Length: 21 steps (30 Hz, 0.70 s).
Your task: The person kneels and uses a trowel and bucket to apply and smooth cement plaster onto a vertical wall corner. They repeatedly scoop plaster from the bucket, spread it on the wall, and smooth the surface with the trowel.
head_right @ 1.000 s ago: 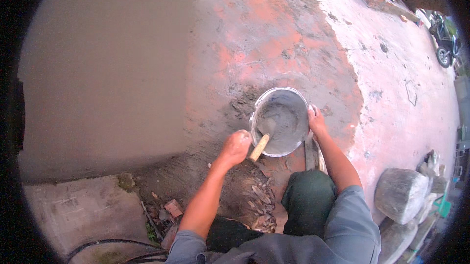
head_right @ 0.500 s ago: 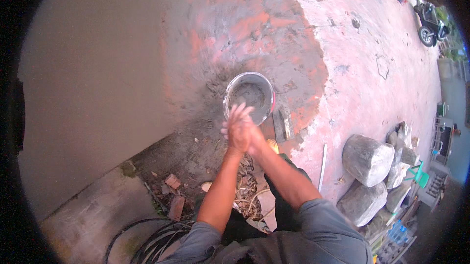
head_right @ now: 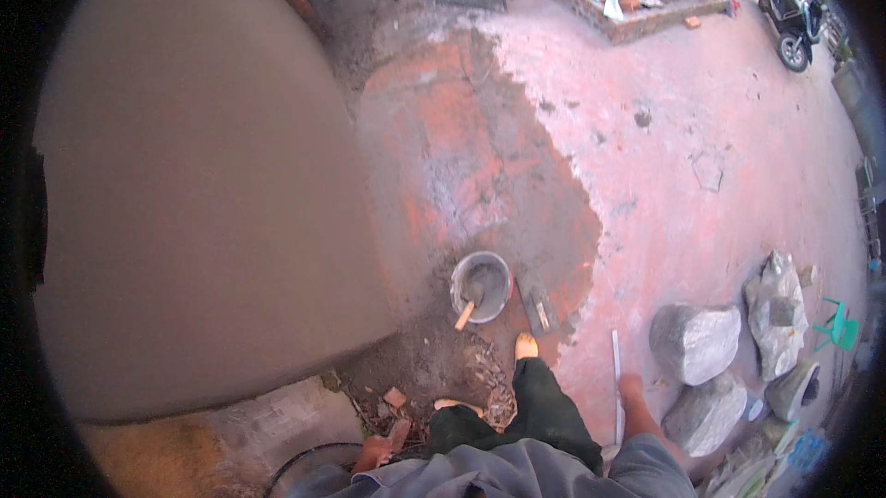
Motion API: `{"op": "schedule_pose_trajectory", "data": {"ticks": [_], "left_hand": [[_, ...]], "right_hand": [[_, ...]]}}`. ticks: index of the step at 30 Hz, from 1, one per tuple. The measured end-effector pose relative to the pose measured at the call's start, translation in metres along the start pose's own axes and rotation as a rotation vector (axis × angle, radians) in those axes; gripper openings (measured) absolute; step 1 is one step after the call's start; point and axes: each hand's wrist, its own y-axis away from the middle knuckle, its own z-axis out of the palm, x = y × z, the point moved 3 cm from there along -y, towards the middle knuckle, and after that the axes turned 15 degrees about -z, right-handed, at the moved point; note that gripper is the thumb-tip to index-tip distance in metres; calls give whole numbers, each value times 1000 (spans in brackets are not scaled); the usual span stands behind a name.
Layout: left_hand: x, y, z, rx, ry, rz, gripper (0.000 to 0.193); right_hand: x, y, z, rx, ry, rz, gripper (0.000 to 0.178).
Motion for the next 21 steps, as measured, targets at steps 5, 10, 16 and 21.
{"op": "schedule_pose_trajectory", "data": {"ticks": [5, 10, 16, 21], "left_hand": [[10, 70, 30, -220, 314, 199, 19], [72, 134, 46, -153, 34, 587, 18], [109, 158, 21, -251, 220, 508, 19], [127, 185, -3, -20, 148, 560, 21]], "right_hand": [[54, 90, -20, -95, 203, -391, 22], [28, 77, -113, 250, -1130, 345, 37], [-53, 42, -298, 762, -597, -275, 36], [-78, 32, -383, 463, -1054, -203, 20]]}}
